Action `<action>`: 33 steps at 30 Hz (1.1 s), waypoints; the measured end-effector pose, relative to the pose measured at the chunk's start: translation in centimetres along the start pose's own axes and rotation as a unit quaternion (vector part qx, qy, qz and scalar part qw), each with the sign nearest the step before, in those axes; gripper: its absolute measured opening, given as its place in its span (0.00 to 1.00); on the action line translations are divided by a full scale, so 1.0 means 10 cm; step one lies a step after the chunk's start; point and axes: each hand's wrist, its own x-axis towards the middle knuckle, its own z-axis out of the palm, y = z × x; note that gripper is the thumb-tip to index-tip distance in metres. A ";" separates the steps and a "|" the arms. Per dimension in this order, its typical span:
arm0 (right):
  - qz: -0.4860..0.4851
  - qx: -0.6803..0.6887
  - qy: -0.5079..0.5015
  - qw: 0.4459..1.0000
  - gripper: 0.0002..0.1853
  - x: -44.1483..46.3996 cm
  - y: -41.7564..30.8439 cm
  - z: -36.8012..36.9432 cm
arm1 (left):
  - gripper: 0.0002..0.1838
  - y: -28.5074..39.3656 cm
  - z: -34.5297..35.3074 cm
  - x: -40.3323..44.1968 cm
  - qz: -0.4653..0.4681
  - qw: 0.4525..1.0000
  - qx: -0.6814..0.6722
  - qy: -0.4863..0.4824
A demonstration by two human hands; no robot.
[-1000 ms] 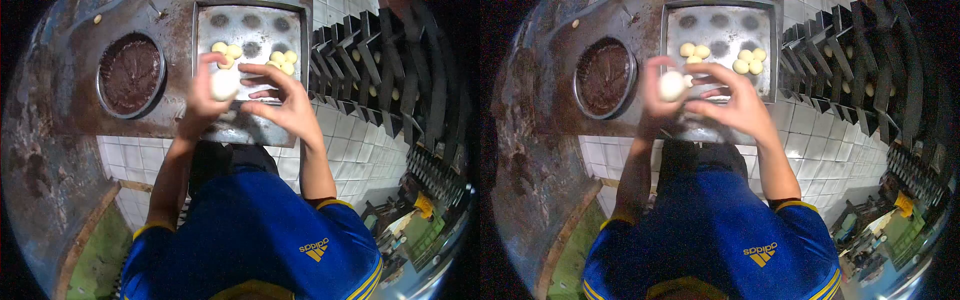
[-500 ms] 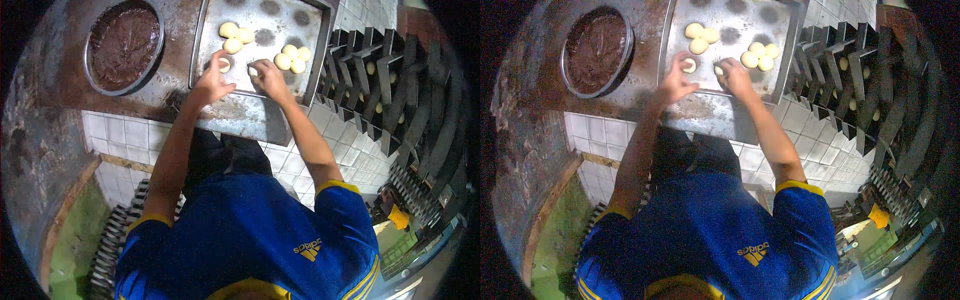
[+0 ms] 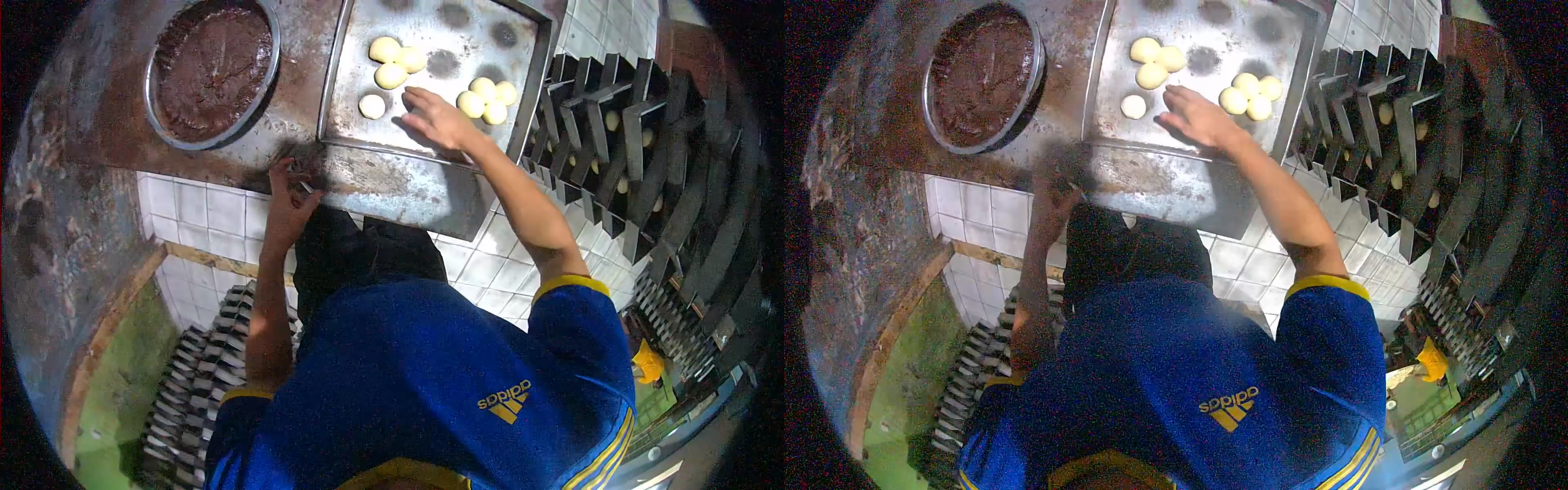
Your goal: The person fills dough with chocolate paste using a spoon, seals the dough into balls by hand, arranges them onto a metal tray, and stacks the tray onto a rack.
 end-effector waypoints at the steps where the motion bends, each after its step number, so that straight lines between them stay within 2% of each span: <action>1: -0.004 -0.001 -0.001 1.000 0.36 0.09 -0.12 -0.16 | 0.45 0.01 -0.01 -0.04 -0.006 1.000 -0.001 -0.004; 3: 0.006 -0.014 0.077 0.997 0.25 0.27 -0.47 -0.42 | 0.43 0.03 -0.01 -0.11 -0.015 1.000 0.004 -0.016; 4: -0.072 -0.067 0.153 0.983 0.15 0.38 -0.47 -0.37 | 0.42 0.09 -0.01 -0.09 -0.013 1.000 0.011 -0.022; 5: -0.075 -0.068 0.155 0.983 0.15 0.51 -0.44 -0.31 | 0.42 0.16 -0.02 -0.08 -0.011 1.000 0.011 -0.019; 7: -0.030 -0.198 0.102 0.974 0.12 0.72 -0.35 -0.11 | 0.40 0.44 -0.05 -0.11 -0.028 0.999 0.000 -0.015; 8: -0.028 -0.228 0.116 0.966 0.08 0.78 -0.35 -0.03 | 0.40 0.43 -0.04 -0.09 -0.026 1.000 0.000 -0.011; 10: -0.018 -0.236 0.117 0.964 0.07 0.92 -0.37 0.00 | 0.34 0.39 -0.05 0.01 0.047 0.998 -0.033 0.004; 11: -0.002 -0.245 0.116 0.963 0.06 0.96 -0.38 0.00 | 0.34 0.40 -0.03 0.06 0.048 0.998 -0.033 0.006; 12: 0.053 -0.221 0.039 0.973 0.08 1.04 -0.41 -0.14 | 0.31 0.47 0.01 0.13 0.113 0.993 -0.042 0.007; 13: 0.053 -0.223 0.042 0.973 0.08 1.10 -0.35 -0.24 | 0.29 0.48 0.00 0.24 0.180 0.982 -0.050 0.008; 14: 0.059 -0.067 -0.014 0.996 0.12 1.15 -0.27 -0.37 | 0.26 0.47 -0.01 0.42 0.233 0.972 -0.031 0.006; 15: 0.062 0.092 -0.069 0.991 0.16 1.17 -0.24 -0.48 | 0.24 0.42 -0.02 0.59 0.286 0.958 -0.013 0.006; 16: 0.100 0.215 -0.102 0.966 0.23 1.15 -0.34 -0.61 | 0.24 0.57 0.05 0.72 0.168 0.978 -0.120 0.010; 17: 0.101 0.300 -0.124 0.940 0.20 1.05 -0.63 -0.80 | 0.27 0.72 0.10 0.82 0.047 0.973 -0.224 0.014; 19: 0.060 0.421 -0.055 0.903 0.19 0.81 -1.29 -0.99 | 0.33 1.00 0.14 0.99 0.008 0.961 -0.271 0.051; 20: 0.064 0.399 0.009 0.915 0.17 0.73 -1.77 -1.02 | 0.35 1.11 0.01 1.15 -0.001 0.959 -0.280 -0.033; 21: 0.067 0.376 0.072 0.922 0.15 0.65 -2.10 -1.00 | 0.33 1.30 -0.03 1.11 0.021 0.931 -0.363 -0.031; 22: 0.031 0.362 0.122 0.924 0.16 0.62 -2.30 -0.96 | 0.31 1.44 -0.12 1.06 0.034 0.938 -0.345 0.010; 23: 0.045 0.420 0.119 0.899 0.20 0.59 -2.53 -0.97 | 0.29 1.54 -0.22 1.01 0.047 0.943 -0.326 0.050; 24: 0.031 0.481 0.145 0.864 0.19 0.57 -2.78 -0.97 | 0.26 1.63 -0.33 0.97 0.091 0.914 -0.392 0.051; 25: 0.014 0.540 0.171 0.824 0.19 0.62 -2.98 -0.96 | 0.26 1.63 -0.45 1.00 0.122 0.921 -0.365 0.061; 26: -0.010 0.544 0.246 0.802 0.18 0.73 -3.02 -0.82 | 0.25 1.63 -0.53 1.00 0.162 0.926 -0.328 0.095; 27: 0.027 0.521 0.287 0.803 0.15 0.86 -3.24 -0.81 | 0.25 1.70 -0.64 0.97 0.203 0.926 -0.291 0.130; 28: 0.064 0.493 0.331 0.802 0.15 1.00 -3.40 -0.78 | 0.22 1.72 -0.78 0.93 0.206 0.911 -0.350 0.066; 29: 0.101 0.463 0.372 0.798 0.15 1.13 -3.55 -0.75 | 0.22 1.75 -0.93 0.88 0.208 0.911 -0.350 0.063; 31: 0.068 0.473 0.408 0.778 0.17 1.33 -3.78 -0.77 | 0.18 1.85 -1.26 0.83 0.062 0.808 -0.585 -0.033; 33: 0.041 0.580 0.403 0.706 0.16 1.47 -3.96 -0.78 | 0.15 1.81 -1.58 0.80 0.084 0.781 -0.611 -0.098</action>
